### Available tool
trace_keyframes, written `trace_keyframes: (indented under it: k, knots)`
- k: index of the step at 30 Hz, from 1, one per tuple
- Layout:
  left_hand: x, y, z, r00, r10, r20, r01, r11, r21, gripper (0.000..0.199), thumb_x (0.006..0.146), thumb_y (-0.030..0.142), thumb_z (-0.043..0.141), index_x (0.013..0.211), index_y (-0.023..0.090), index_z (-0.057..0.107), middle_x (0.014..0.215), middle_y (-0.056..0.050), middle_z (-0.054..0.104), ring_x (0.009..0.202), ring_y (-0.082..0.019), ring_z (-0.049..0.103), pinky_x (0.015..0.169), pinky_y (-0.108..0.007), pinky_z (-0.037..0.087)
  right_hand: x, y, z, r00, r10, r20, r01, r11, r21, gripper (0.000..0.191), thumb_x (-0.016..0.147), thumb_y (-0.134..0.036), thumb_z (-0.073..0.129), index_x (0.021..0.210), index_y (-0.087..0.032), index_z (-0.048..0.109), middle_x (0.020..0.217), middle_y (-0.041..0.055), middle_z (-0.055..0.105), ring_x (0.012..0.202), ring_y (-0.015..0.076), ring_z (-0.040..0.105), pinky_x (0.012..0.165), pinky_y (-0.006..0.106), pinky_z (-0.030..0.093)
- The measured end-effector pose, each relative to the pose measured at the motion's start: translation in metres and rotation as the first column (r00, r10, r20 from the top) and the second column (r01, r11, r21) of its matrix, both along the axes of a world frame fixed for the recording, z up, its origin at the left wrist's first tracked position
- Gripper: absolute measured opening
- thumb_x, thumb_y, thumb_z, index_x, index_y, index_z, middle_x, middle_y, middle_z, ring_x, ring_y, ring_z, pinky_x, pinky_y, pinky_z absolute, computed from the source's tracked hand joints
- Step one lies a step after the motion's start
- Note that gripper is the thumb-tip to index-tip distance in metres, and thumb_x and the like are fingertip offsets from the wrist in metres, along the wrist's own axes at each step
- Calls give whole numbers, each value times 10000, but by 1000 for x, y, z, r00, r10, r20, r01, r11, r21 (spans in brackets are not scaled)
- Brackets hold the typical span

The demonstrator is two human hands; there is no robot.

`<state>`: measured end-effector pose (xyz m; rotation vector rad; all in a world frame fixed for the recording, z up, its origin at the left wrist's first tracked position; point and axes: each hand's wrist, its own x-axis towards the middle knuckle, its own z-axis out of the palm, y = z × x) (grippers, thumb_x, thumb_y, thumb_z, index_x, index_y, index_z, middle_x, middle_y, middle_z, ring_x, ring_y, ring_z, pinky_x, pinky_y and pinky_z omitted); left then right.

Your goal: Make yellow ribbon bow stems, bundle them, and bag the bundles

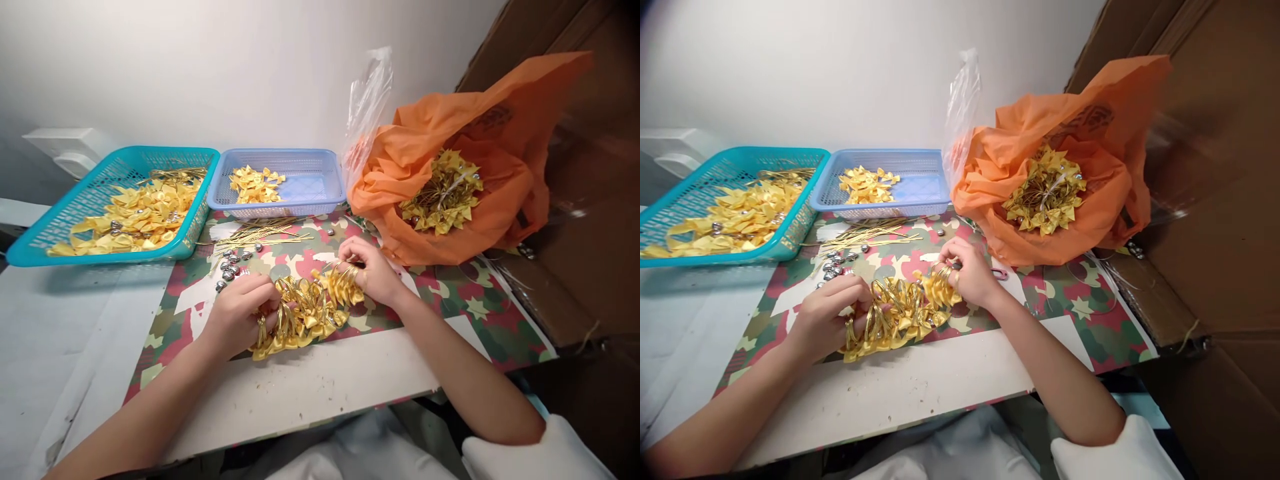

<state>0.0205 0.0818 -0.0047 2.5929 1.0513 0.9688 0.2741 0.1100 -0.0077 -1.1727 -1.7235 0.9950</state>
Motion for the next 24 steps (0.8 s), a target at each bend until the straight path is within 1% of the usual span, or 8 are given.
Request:
trace_keyframes:
  k: [3,7,11,14,16,19,22,24]
  knots:
    - [-1,0,0,1000,4,-1,-4,1000,-3,252,753,30,529,643,220,406,588,37,469,552,-126,441,534,-240,369,18,-6,14,987,26,-156,-55,982,-183,263,788,-338,612,632,-190,460,714,-15,483,639,113,446,578,244,366]
    - [-1,0,-1,1000,-1,20,1,1000,0,255,739,22,542,652,221,409,609,33,485,570,-132,460,543,-247,378,38,-12,32,976,61,-209,-126,941,-313,233,728,-326,669,678,-183,491,664,-25,500,603,100,449,562,232,368]
    - [0,1,-1,999,16,45,-19,998,63,254,731,25,572,690,223,418,666,20,509,600,-144,467,560,-259,391,47,-12,37,992,120,-38,-125,916,-380,229,703,-314,706,727,-180,521,665,-25,521,613,105,484,571,231,387]
    - [0,2,0,998,36,43,-41,992,120,211,752,73,606,751,222,457,753,-5,550,658,-162,500,596,-279,423,51,-14,38,983,80,163,-30,957,-289,170,715,-265,700,742,-176,558,691,-16,548,644,114,514,591,234,411]
    - [0,2,0,998,46,31,-49,991,125,184,778,112,630,787,219,481,799,-16,566,695,-171,523,617,-288,440,53,-17,41,968,93,232,-39,973,-226,118,733,-232,682,748,-171,581,699,-7,578,633,113,525,576,229,417]
    - [-1,2,-1,999,43,15,-44,993,107,170,797,121,645,822,217,507,836,-19,575,728,-174,536,647,-294,455,54,-24,48,934,288,209,-253,951,-179,47,732,-163,661,754,-160,620,675,-8,611,577,93,512,534,209,405]
    - [0,3,-2,999,34,17,-36,994,102,175,793,109,650,847,216,522,854,-17,577,748,-175,549,669,-300,465,48,-29,51,820,556,135,-527,826,-199,41,737,-122,651,768,-146,664,676,1,658,566,84,540,534,191,417]
    - [1,3,-2,999,34,26,-37,994,102,185,788,111,658,860,216,523,867,-21,579,774,-182,563,680,-303,472,40,-32,49,743,665,75,-633,736,-241,39,764,-136,646,776,-140,683,693,19,680,584,92,576,545,188,438]
